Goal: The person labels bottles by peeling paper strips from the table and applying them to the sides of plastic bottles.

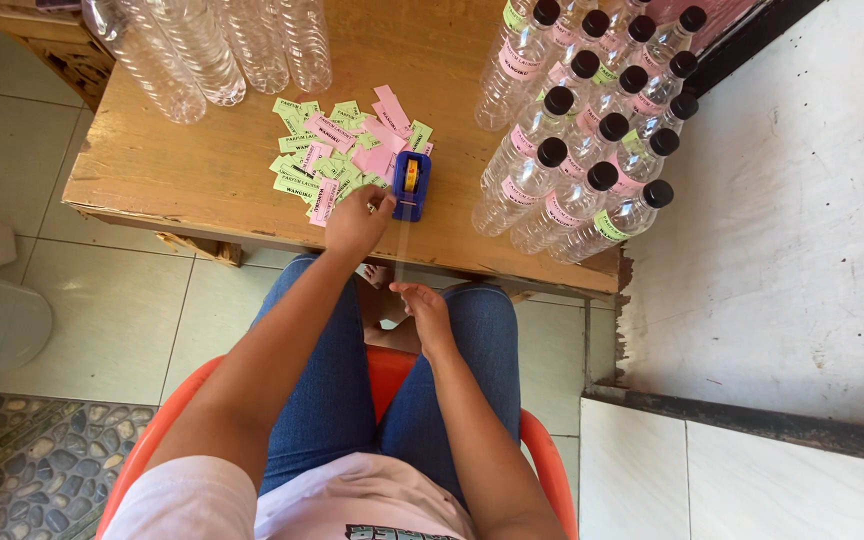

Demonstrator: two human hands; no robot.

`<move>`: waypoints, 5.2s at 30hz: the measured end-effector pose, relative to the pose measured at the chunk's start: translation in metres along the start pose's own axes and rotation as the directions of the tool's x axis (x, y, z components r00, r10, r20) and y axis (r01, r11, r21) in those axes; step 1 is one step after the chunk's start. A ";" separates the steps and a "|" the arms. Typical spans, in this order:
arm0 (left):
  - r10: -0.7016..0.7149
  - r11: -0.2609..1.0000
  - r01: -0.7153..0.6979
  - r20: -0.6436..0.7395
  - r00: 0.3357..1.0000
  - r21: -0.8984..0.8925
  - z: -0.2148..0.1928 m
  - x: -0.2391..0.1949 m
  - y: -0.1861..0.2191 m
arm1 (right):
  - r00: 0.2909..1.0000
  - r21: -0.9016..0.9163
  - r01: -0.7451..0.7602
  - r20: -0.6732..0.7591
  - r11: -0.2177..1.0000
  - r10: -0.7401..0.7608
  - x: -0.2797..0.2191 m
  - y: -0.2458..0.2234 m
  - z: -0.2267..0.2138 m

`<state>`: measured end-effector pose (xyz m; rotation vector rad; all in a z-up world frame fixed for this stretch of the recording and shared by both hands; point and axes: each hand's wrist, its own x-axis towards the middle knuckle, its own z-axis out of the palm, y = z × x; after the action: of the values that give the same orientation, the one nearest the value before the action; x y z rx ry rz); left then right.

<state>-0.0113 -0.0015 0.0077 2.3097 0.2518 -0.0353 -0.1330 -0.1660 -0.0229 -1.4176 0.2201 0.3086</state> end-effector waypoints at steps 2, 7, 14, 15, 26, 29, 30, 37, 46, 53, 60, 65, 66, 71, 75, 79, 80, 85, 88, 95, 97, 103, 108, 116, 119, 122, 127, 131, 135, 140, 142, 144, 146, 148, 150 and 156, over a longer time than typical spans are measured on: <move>-0.049 0.999 0.049 0.015 0.999 0.016 0.001 -0.014 0.010 | 1.000 -0.003 -0.010 -0.001 1.000 0.010 -0.003 -0.004 0.000; -0.168 0.974 0.179 0.090 0.982 -0.137 0.011 -0.023 0.021 | 1.000 0.057 -0.005 0.013 0.998 0.004 -0.001 -0.004 -0.001; -0.309 0.891 0.312 0.063 0.949 -0.329 0.036 -0.016 0.009 | 0.994 0.213 0.102 0.020 0.972 -0.109 0.010 0.009 -0.004; -0.308 0.867 0.302 0.049 0.950 -0.396 0.032 -0.022 0.015 | 0.989 0.242 0.130 0.033 0.962 -0.142 0.010 0.008 -0.005; -0.348 0.833 0.338 0.060 0.936 -0.439 0.039 -0.019 0.020 | 0.944 0.132 0.316 0.059 0.939 -0.326 -0.013 -0.031 0.010; -0.369 0.814 0.361 0.074 0.926 -0.454 0.038 -0.016 0.019 | 0.953 0.113 0.290 0.059 0.950 -0.297 -0.011 -0.027 0.008; -0.382 0.812 0.378 0.085 0.920 -0.445 0.039 -0.013 0.017 | 0.963 0.112 0.255 0.057 0.961 -0.262 -0.012 -0.028 0.007; -0.350 0.844 0.334 0.041 0.936 -0.421 0.030 -0.024 0.027 | 0.993 0.047 0.088 0.072 0.995 -0.092 0.000 -0.004 0.000; -0.358 0.888 0.337 -0.011 0.934 -0.314 0.017 -0.041 0.047 | 0.996 0.064 0.036 0.081 0.997 -0.041 0.003 0.004 -0.003; -0.335 0.909 0.310 -0.048 0.941 -0.277 0.018 -0.043 0.050 | 0.997 -0.033 -0.016 0.077 0.999 0.019 0.007 0.007 -0.003; -0.331 0.856 0.292 -0.018 0.944 -0.426 0.029 -0.036 0.031 | 0.997 -0.064 -0.003 0.071 0.998 0.007 -0.003 -0.006 -0.003; -0.060 0.606 0.133 0.122 0.991 -0.784 -0.021 -0.044 0.020 | 0.995 -0.086 0.091 0.046 0.992 -0.088 -0.005 -0.011 -0.002; 0.022 0.595 0.136 0.186 0.982 -0.792 -0.036 -0.049 0.022 | 0.987 -0.073 0.160 0.033 0.984 -0.158 -0.011 -0.022 0.003; 0.321 0.645 -0.017 0.251 0.913 -0.764 -0.089 -0.089 0.032 | 0.958 -0.089 0.285 0.072 0.954 -0.279 -0.024 -0.043 0.016; 0.438 0.673 -0.194 0.173 0.882 -0.714 -0.106 -0.109 0.026 | 0.921 -0.138 0.378 0.154 0.916 -0.357 -0.040 -0.065 0.034; 0.446 0.664 -0.254 0.100 0.889 -0.703 -0.112 -0.118 0.017 | 0.902 -0.160 0.410 0.213 0.898 -0.374 -0.047 -0.079 0.048; 0.460 0.642 -0.284 0.062 0.886 -0.712 -0.112 -0.117 0.011 | 0.907 -0.148 0.394 0.223 0.907 -0.357 -0.047 -0.079 0.050; 0.482 0.601 -0.343 -0.014 0.876 -0.722 -0.125 -0.122 0.001 | 0.974 0.123 -0.001 0.223 0.992 -0.026 -0.020 -0.038 0.055; 0.513 0.638 -0.432 -0.067 0.856 -0.637 -0.128 -0.118 -0.007 | 0.945 0.230 -0.220 0.292 0.948 0.149 -0.009 -0.028 0.058; 0.592 0.687 -0.588 -0.141 0.794 -0.427 -0.157 -0.109 -0.010 | 0.963 -0.272 -0.112 0.208 0.956 0.173 0.023 -0.044 0.075; 0.598 0.700 -0.599 -0.140 0.789 -0.388 -0.166 -0.108 -0.006 | 0.987 -0.577 0.095 0.158 0.811 -0.003 0.037 -0.054 0.080; 0.538 0.693 -0.513 -0.110 0.836 -0.507 -0.164 -0.108 -0.013 | 0.881 -0.930 0.353 0.294 0.101 -0.370 0.068 -0.043 0.080; 0.513 0.671 -0.454 -0.075 0.855 -0.585 -0.150 -0.110 -0.017 | 0.826 -0.939 0.344 0.295 0.015 -0.480 0.061 -0.023 0.069; 0.479 0.728 -0.401 -0.005 0.878 -0.557 -0.137 -0.118 -0.009 | 0.893 -0.936 0.224 0.086 0.270 -0.442 0.072 -0.033 0.059; 0.476 0.737 -0.395 0.006 0.879 -0.549 -0.136 -0.121 -0.007 | 0.929 -0.907 0.168 0.014 0.387 -0.371 0.073 -0.041 0.059; 0.468 0.747 -0.387 0.014 0.884 -0.541 -0.134 -0.121 -0.006 | 0.941 -0.892 0.156 0.004 0.425 -0.337 0.081 -0.037 0.055; 0.457 0.756 -0.371 0.029 0.889 -0.539 -0.132 -0.122 -0.006 | 0.948 -0.882 0.170 0.024 0.440 -0.318 0.077 -0.039 0.053; 0.467 0.756 -0.381 0.031 0.884 -0.533 -0.132 -0.123 -0.004 | 0.961 -0.888 0.121 -0.006 0.443 -0.276 0.083 -0.033 0.050; 0.479 0.743 -0.386 0.032 0.877 -0.547 -0.131 -0.122 -0.004 | 0.951 -0.845 0.163 -0.004 0.510 -0.311 0.099 -0.019 0.040; 0.480 0.747 -0.385 0.039 0.877 -0.541 -0.131 -0.123 -0.004 | 0.974 -0.832 0.066 -0.067 0.551 -0.216 0.085 -0.034 0.048; 0.481 0.748 -0.385 0.042 0.876 -0.540 -0.130 -0.122 -0.005 | 0.978 -0.827 0.039 -0.083 0.560 -0.191 0.075 -0.045 0.052; 0.469 0.758 -0.372 0.051 0.882 -0.535 -0.129 -0.123 -0.005 | 0.973 -0.733 0.126 -0.041 0.669 -0.229 0.060 -0.060 0.056; 0.461 0.763 -0.357 0.067 0.885 -0.539 -0.130 -0.124 -0.003 | 0.976 -0.653 0.154 -0.018 0.742 -0.218 0.053 -0.067 0.058; 0.454 0.767 -0.343 0.081 0.887 -0.543 -0.132 -0.125 -0.001 | 0.978 -0.564 0.178 0.007 0.806 -0.211 0.046 -0.074 0.060; 0.469 0.773 -0.353 0.100 0.878 -0.526 -0.134 -0.127 0.002 | 0.987 -0.507 0.151 0.022 0.849 -0.162 0.038 -0.078 0.061; 0.492 0.776 -0.367 0.129 0.861 -0.513 -0.133 -0.131 0.008 | 0.962 -0.639 0.272 0.173 0.720 -0.209 0.019 -0.094 0.059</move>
<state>-0.1455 0.0679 0.1179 1.7924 -0.3810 -0.0349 -0.0855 -0.1174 0.0673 -2.1113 -0.1786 0.2385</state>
